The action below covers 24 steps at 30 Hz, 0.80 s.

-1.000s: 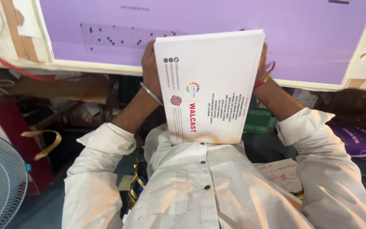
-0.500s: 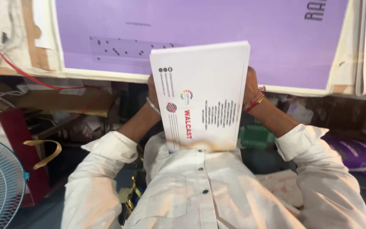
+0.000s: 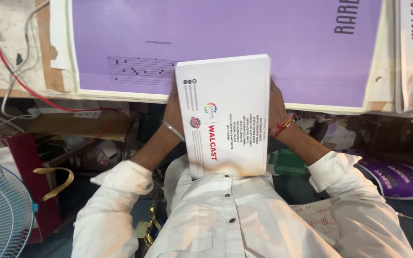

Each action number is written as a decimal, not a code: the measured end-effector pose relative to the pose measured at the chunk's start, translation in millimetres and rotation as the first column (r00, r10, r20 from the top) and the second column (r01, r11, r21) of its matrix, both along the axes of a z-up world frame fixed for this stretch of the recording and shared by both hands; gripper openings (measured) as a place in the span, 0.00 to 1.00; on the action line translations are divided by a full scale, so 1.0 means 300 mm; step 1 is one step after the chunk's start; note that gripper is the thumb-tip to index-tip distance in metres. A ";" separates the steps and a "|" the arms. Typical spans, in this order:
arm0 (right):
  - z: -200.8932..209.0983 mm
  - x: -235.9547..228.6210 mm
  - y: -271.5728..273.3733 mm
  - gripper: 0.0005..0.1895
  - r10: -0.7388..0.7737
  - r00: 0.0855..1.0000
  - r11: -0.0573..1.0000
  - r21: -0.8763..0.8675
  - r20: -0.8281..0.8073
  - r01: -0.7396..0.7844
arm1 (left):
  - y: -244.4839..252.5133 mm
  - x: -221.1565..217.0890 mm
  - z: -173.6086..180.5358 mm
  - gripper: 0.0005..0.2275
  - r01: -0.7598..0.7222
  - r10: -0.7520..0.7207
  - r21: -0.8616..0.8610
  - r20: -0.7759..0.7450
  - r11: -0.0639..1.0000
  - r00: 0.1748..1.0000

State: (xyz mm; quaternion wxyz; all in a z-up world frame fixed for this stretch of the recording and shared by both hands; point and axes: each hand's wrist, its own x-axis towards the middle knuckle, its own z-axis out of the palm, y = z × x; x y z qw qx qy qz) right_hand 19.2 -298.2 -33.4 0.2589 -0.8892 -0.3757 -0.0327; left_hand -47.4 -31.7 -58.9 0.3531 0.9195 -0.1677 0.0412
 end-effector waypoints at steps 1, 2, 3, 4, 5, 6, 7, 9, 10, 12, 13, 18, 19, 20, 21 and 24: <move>0.008 -0.006 -0.006 0.21 0.013 0.999 0.999 -0.052 0.031 -0.011 | 0.011 -0.014 0.015 0.25 -0.009 0.006 0.082 0.037 0.997 0.999; 0.016 -0.016 -0.013 0.21 0.027 0.998 0.994 -0.105 0.060 -0.021 | 0.022 -0.027 0.029 0.25 -0.021 0.009 0.164 0.075 0.986 0.997; 0.023 -0.024 -0.019 0.21 0.047 0.995 0.987 -0.157 0.092 -0.032 | 0.031 -0.038 0.044 0.27 -0.008 -0.008 0.165 0.094 0.986 0.996; 0.032 -0.038 -0.027 0.21 0.065 0.991 0.988 -0.149 0.120 -0.047 | 0.039 -0.051 0.058 0.28 0.005 -0.024 0.167 0.112 0.986 0.993; 0.041 -0.046 -0.034 0.22 0.085 0.984 0.988 -0.139 0.155 -0.063 | 0.046 -0.059 0.071 0.30 0.014 -0.038 0.171 0.137 0.985 0.990; 0.048 -0.053 -0.039 0.23 0.104 0.976 0.988 -0.130 0.189 -0.080 | 0.047 -0.070 0.082 0.31 0.007 -0.037 0.197 0.150 0.980 0.988; 0.052 -0.057 -0.040 0.23 0.068 0.985 0.994 -0.099 0.160 -0.053 | 0.048 -0.075 0.090 0.32 0.000 -0.038 0.225 0.167 0.974 0.985; 0.051 -0.048 -0.031 0.22 -0.004 0.995 0.999 -0.035 0.099 0.007 | 0.042 -0.078 0.097 0.32 -0.003 -0.037 0.262 0.147 0.965 0.988; 0.043 -0.033 -0.019 0.23 0.008 0.995 0.999 -0.039 0.103 -0.004 | 0.039 -0.064 0.092 0.31 0.002 -0.033 0.273 0.110 0.962 0.993; 0.022 -0.018 -0.005 0.23 0.026 0.996 0.998 -0.063 0.089 -0.020 | 0.016 -0.045 0.068 0.29 0.019 -0.039 0.247 0.076 0.969 0.996; 0.010 -0.017 0.002 0.23 0.001 1.000 0.999 0.032 0.022 -0.002 | 0.006 -0.040 0.054 0.29 0.024 -0.042 0.216 0.082 0.976 0.996; 0.026 -0.030 -0.009 0.26 0.086 0.975 0.992 -0.114 0.207 -0.063 | 0.035 -0.067 0.012 0.29 -0.036 -0.004 0.292 0.134 0.956 0.991; 0.044 -0.026 -0.007 0.26 0.097 0.967 0.988 -0.139 0.235 -0.065 | 0.062 -0.081 0.021 0.28 -0.086 0.032 0.308 0.177 0.948 0.984; 0.065 -0.021 -0.009 0.26 0.108 0.959 0.984 -0.163 0.263 -0.066 | 0.084 -0.103 0.033 0.28 -0.137 0.067 0.321 0.220 0.937 0.973; 0.083 -0.012 -0.011 0.25 0.114 0.949 0.981 -0.187 0.293 -0.060 | 0.103 -0.128 0.044 0.25 -0.211 0.131 0.368 0.230 0.906 0.964; 0.097 0.028 -0.002 0.22 0.051 0.988 0.982 -0.190 0.146 -0.022 | 0.112 -0.238 0.069 0.16 -0.404 0.364 0.276 0.186 0.872 0.913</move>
